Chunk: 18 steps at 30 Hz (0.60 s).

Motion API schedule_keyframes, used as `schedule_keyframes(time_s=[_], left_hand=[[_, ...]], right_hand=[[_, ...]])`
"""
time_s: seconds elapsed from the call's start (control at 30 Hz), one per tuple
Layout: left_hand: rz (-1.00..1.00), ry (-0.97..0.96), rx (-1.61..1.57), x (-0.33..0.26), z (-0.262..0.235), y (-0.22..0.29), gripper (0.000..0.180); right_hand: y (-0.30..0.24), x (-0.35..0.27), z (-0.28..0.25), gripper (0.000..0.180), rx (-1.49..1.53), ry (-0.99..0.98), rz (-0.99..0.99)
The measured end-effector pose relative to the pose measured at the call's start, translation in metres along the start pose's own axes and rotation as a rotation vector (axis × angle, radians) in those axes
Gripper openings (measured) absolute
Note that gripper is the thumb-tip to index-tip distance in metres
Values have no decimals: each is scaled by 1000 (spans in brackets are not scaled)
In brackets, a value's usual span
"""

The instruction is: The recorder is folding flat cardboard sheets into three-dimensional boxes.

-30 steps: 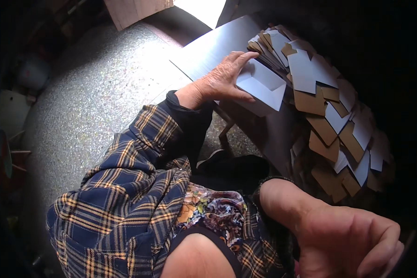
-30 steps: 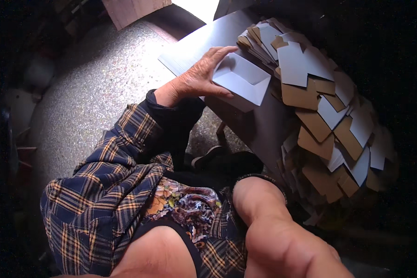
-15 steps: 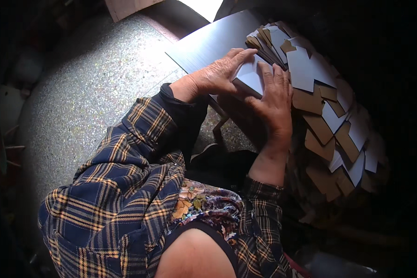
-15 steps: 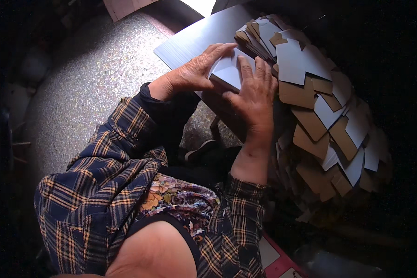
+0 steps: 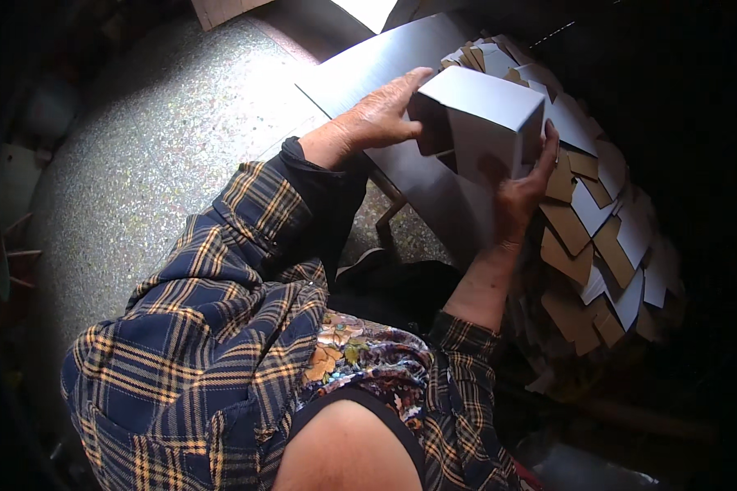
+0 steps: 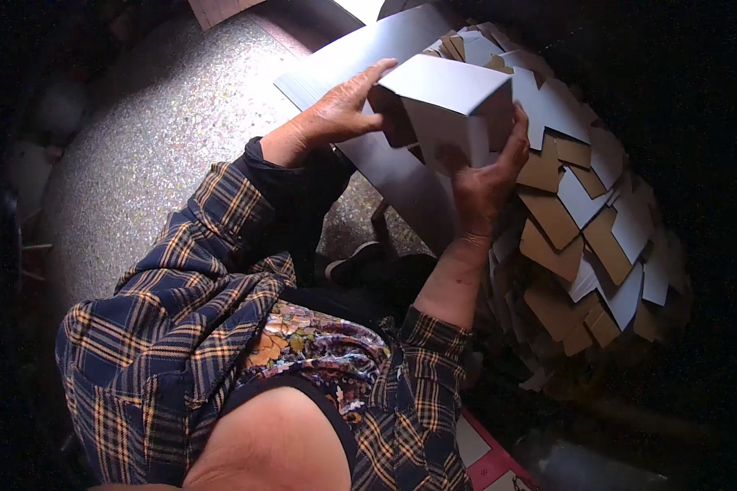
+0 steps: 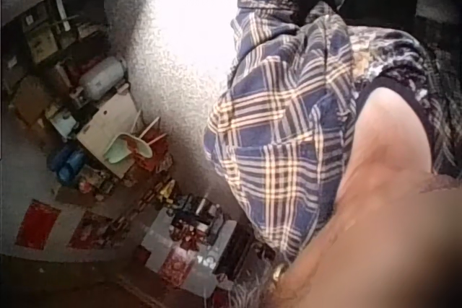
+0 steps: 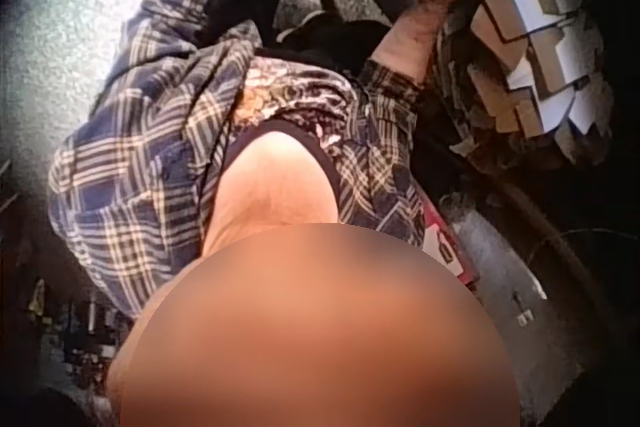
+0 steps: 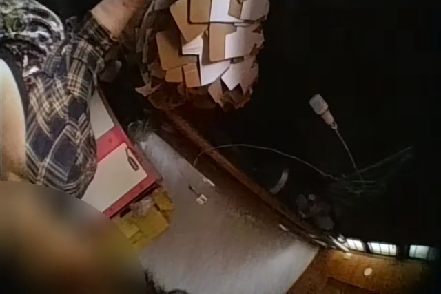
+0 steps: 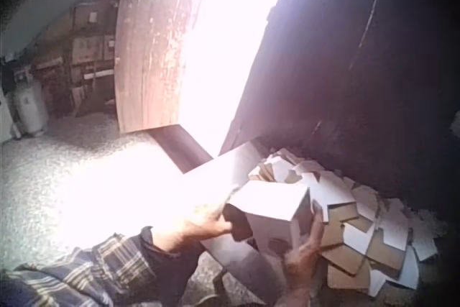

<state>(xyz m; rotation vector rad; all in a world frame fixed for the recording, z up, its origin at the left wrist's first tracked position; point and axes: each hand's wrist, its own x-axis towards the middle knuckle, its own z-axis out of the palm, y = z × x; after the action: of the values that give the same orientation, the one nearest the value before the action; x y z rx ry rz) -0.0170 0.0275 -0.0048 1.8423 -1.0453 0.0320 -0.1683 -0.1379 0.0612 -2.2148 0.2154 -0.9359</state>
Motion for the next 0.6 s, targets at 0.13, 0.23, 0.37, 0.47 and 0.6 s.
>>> schedule_keyframes(time_s=[0.13,0.23,0.37,0.47,0.6], left_hand=[[-133,-13,-176,5,-10,18,60],[-109,-82,-155,6,-12,18,54],[-151,-160,-478,8,-9,6,55],[-297,-162,-830,1,-22,5,57],[-168,20,-865,-8,-25,34,56]], right_hand=[[15,-18,4,84,345,41,78],[38,-31,17,66,865,265,243],[55,-41,18,47,668,210,234],[45,-39,27,45,927,114,347],[16,-42,44,65,1445,-1,635]])
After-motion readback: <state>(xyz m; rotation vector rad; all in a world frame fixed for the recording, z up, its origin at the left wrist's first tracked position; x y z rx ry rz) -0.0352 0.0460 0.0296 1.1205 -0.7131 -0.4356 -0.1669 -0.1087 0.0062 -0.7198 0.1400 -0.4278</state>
